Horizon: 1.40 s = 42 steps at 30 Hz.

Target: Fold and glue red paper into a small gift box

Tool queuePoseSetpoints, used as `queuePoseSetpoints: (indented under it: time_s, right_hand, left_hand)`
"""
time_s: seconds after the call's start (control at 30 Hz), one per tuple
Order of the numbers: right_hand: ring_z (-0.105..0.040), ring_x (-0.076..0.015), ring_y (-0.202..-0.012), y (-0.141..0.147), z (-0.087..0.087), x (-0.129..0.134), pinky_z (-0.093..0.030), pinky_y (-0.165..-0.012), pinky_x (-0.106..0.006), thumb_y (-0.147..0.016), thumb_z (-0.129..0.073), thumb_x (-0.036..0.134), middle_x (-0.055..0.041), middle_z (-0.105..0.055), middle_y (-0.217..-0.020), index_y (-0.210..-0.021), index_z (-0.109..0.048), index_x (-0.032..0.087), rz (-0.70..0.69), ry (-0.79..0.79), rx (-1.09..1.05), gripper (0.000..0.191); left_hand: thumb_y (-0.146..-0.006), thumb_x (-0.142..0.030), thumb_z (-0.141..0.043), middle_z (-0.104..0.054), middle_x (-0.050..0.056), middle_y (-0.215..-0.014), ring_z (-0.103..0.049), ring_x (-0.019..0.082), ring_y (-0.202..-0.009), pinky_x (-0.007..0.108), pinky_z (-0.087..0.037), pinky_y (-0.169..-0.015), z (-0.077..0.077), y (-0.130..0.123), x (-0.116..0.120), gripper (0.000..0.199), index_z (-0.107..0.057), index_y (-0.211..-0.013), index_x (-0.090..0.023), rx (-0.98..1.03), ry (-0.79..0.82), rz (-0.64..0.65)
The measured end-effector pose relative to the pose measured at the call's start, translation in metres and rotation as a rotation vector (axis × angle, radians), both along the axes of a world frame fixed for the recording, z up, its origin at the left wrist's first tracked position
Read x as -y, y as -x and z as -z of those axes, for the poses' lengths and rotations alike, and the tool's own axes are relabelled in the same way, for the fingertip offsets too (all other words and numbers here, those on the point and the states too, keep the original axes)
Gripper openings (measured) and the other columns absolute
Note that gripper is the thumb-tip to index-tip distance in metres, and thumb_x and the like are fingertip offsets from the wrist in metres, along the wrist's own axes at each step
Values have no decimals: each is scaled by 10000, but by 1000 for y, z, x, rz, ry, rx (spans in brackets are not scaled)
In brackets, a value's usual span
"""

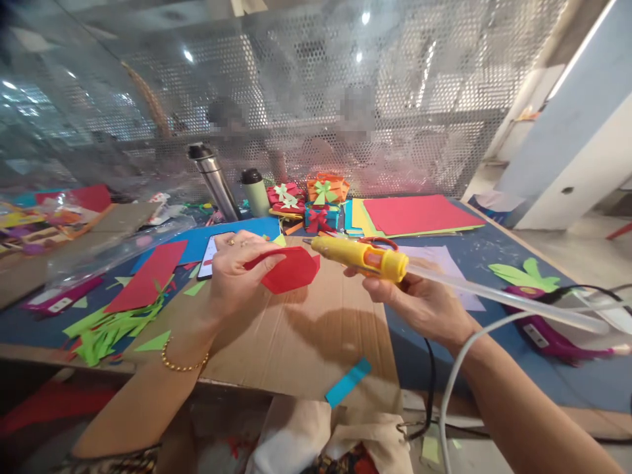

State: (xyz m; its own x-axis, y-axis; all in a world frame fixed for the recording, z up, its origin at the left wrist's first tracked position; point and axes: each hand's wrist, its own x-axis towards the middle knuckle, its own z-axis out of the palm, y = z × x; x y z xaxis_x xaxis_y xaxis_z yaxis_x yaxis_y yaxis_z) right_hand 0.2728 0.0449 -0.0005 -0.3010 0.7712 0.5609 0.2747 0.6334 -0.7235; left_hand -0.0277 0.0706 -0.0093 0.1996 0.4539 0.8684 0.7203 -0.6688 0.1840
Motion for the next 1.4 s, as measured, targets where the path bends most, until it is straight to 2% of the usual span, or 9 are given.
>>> queuePoseSetpoints:
  time_s: [0.23, 0.4, 0.67, 0.83, 0.93, 1.03, 1.13, 1.27, 1.4]
  right_hand:
    - [-625, -126, -572, -5, 1, 4, -515, -534, -242, -973, -682, 490, -18, -817, -860, -968, -827, 292, -82, -112, 46, 245]
    - [-650, -117, -593, -4, 2, 4, -520, -539, -213, -956, -714, 460, 1, -832, -879, -960, -821, 300, -70, -137, 35, 192]
    - [-669, -178, -614, -3, 2, 3, -514, -522, -284, -939, -693, 545, -45, -820, -878, -933, -835, 291, -39, -55, 85, 291]
    - [-745, -257, -769, -2, 2, 5, -583, -611, -367, -908, -675, 651, -55, -818, -893, -925, -818, 320, -29, 16, 84, 361]
    - [-762, -270, -803, 0, -3, 6, -614, -676, -399, -881, -714, 630, -59, -821, -873, -836, -785, 304, -32, 39, 76, 337]
    - [-756, -251, -776, 1, -6, 7, -612, -655, -373, -879, -730, 594, -63, -824, -900, -768, -756, 288, -58, 62, 65, 327]
    - [-734, -222, -729, 1, -6, 7, -590, -626, -339, -887, -724, 601, -45, -820, -874, -807, -778, 296, -62, 47, 57, 320]
    - [-718, -223, -736, -1, -1, 6, -572, -650, -335, -897, -694, 654, -36, -798, -805, -843, -815, 303, -30, 15, 91, 375]
    - [-725, -231, -722, -1, 0, 6, -574, -635, -334, -866, -673, 735, -45, -796, -791, -824, -828, 297, 6, 66, 112, 466]
  left_hand:
    - [-1037, -327, -659, -811, -30, -841, -672, 194, -815, 451, -382, -877, -6, -6, 12, 161, -803, -964, -323, -67, -43, 29]
    - [-1048, -372, -641, -797, -38, -807, -655, 178, -790, 440, -371, -890, -6, -6, 12, 202, -806, -945, -321, -64, -20, 5]
    - [-1036, -341, -657, -806, -35, -844, -647, 181, -797, 434, -375, -901, -4, -6, 10, 170, -809, -959, -329, -39, -28, 45]
    - [-1026, -349, -666, -800, -33, -821, -652, 188, -792, 435, -377, -899, -4, -6, 10, 165, -816, -957, -340, -33, -12, 30]
    - [-1025, -339, -672, -796, -38, -816, -649, 183, -784, 431, -372, -900, -4, -7, 11, 153, -810, -957, -335, -43, -32, 38]
    - [-1034, -331, -659, -804, -41, -834, -651, 182, -785, 433, -364, -895, -5, -8, 12, 160, -798, -954, -327, -71, -44, 37]
    - [-1030, -317, -669, -800, -40, -825, -651, 184, -790, 432, -355, -879, -5, -9, 13, 147, -789, -946, -318, -76, -55, 30]
    - [-1031, -299, -667, -792, -39, -809, -649, 185, -786, 435, -358, -878, -5, -11, 15, 153, -790, -942, -317, -63, -54, 29]
    - [-1039, -317, -652, -802, -38, -826, -662, 190, -788, 445, -369, -887, -7, -11, 17, 169, -794, -949, -330, -78, -37, 12]
